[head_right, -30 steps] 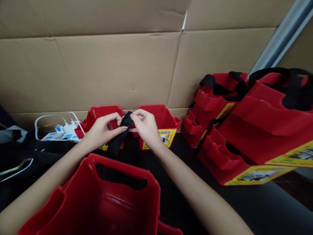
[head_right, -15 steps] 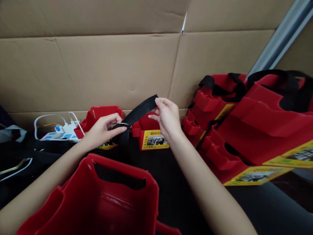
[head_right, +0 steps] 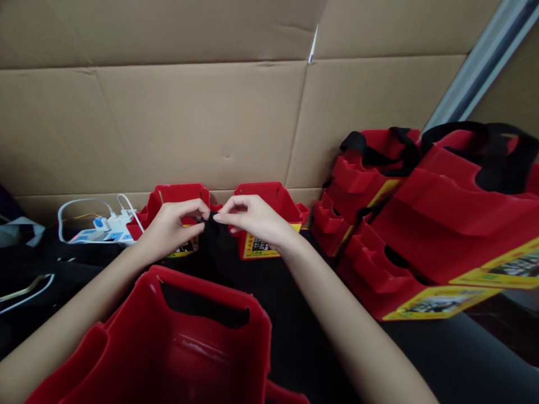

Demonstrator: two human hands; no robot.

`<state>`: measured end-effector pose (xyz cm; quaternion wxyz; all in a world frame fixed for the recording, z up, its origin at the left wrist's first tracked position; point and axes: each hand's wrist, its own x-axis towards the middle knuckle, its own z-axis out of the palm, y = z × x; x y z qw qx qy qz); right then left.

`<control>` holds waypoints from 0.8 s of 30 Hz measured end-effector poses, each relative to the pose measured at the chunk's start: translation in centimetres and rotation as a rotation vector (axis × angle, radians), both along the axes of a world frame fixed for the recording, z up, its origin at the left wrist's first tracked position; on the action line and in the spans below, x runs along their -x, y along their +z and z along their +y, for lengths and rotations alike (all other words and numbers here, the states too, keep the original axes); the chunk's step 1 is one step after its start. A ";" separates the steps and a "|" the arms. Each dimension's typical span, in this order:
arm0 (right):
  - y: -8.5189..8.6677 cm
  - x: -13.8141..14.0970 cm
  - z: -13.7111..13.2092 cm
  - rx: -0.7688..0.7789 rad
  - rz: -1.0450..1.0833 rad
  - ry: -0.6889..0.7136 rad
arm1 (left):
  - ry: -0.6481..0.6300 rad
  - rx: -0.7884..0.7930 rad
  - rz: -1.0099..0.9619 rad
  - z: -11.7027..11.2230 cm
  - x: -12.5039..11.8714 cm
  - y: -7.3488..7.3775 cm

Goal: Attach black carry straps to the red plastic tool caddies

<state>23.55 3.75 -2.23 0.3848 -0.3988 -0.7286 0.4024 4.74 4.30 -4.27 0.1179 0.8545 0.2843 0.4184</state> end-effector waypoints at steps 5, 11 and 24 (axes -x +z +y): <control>-0.3 0.3 0.2 0.004 0.016 0.018 | 0.047 -0.084 -0.010 -0.3 -0.3 0.0; -0.6 0.8 -0.1 0.009 0.098 0.002 | -0.080 -0.109 -0.099 -0.8 -0.4 0.2; -0.8 -0.6 0.7 0.586 0.414 0.359 | -0.275 0.115 -0.334 -1.0 0.5 1.1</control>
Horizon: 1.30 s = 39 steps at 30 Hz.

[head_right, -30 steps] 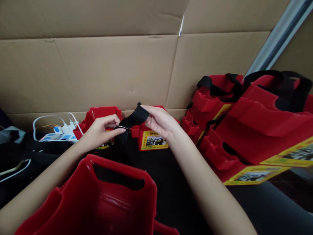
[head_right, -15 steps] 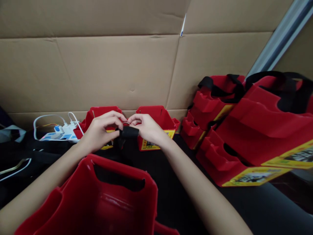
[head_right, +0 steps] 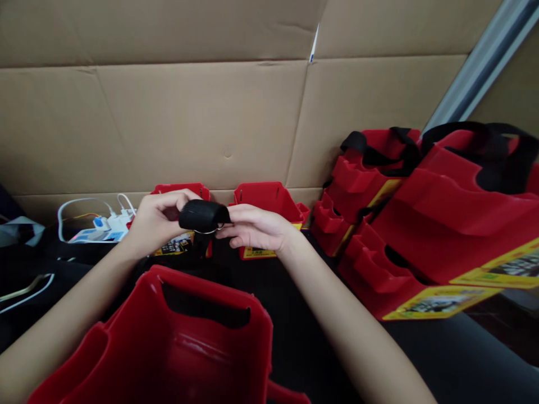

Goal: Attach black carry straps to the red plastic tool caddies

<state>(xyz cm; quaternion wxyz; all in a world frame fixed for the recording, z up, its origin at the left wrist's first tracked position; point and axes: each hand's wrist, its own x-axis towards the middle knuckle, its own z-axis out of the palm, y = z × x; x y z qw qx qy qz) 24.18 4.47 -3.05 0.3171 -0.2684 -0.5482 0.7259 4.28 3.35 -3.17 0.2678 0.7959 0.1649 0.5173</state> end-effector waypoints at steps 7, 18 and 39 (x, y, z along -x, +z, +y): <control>-0.5 0.3 0.5 0.041 0.025 -0.079 | -0.095 0.116 -0.001 0.4 0.3 -0.1; 0.2 -0.3 1.1 -0.268 -0.094 -0.398 | -0.107 0.164 0.032 0.2 0.7 0.6; 2.8 -1.9 -0.4 -0.481 0.036 -0.543 | 0.047 0.641 0.028 -0.1 -1.0 0.2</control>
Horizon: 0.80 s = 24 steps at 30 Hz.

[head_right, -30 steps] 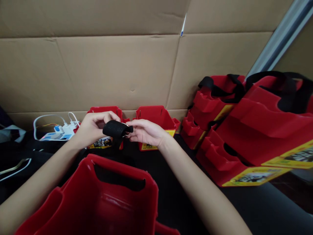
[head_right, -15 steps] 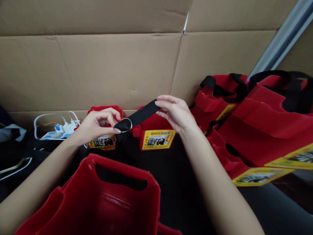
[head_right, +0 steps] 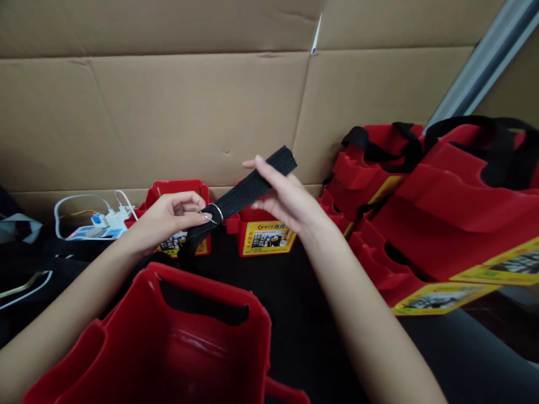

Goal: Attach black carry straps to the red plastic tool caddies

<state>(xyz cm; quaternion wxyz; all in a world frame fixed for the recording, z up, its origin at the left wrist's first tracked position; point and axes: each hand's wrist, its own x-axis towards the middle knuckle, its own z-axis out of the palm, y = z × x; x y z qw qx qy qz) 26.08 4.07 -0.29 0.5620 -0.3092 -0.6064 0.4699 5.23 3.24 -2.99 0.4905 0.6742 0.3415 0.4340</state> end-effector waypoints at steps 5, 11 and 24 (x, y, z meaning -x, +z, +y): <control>-0.8 1.1 -1.0 -0.414 -0.591 0.050 | 0.067 -0.022 0.084 0.1 0.1 -0.1; -1.3 1.7 -1.5 -0.609 -1.037 0.005 | 0.042 -0.105 0.127 1.1 0.3 -1.0; -0.2 -0.9 -1.1 -0.324 -0.547 0.635 | -0.025 -0.119 0.195 1.2 0.7 -0.7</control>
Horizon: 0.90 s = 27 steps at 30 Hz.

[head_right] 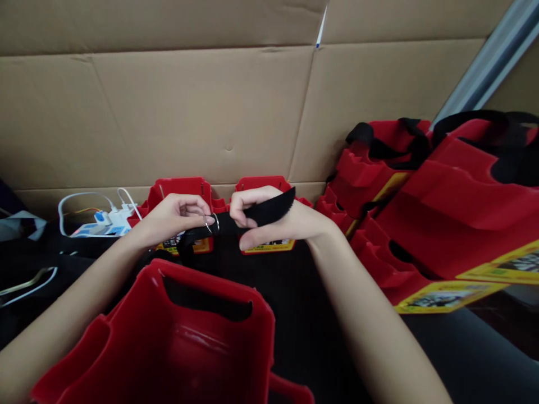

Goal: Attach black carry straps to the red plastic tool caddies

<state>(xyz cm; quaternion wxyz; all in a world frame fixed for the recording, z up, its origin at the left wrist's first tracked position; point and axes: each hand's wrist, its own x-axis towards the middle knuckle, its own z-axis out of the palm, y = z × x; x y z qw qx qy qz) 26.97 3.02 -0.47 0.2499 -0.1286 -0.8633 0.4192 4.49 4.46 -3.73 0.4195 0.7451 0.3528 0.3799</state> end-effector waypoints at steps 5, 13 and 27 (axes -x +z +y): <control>-0.9 0.3 -0.1 0.196 0.191 0.183 | -0.014 -0.024 0.029 0.1 -0.1 -0.3; -0.5 2.2 -0.2 -0.065 -0.050 -0.430 | -0.115 -0.092 -0.028 0.4 0.1 -0.5; -2.1 2.8 1.5 -0.049 -0.163 -0.463 | -0.069 -0.086 -0.101 0.1 0.5 0.0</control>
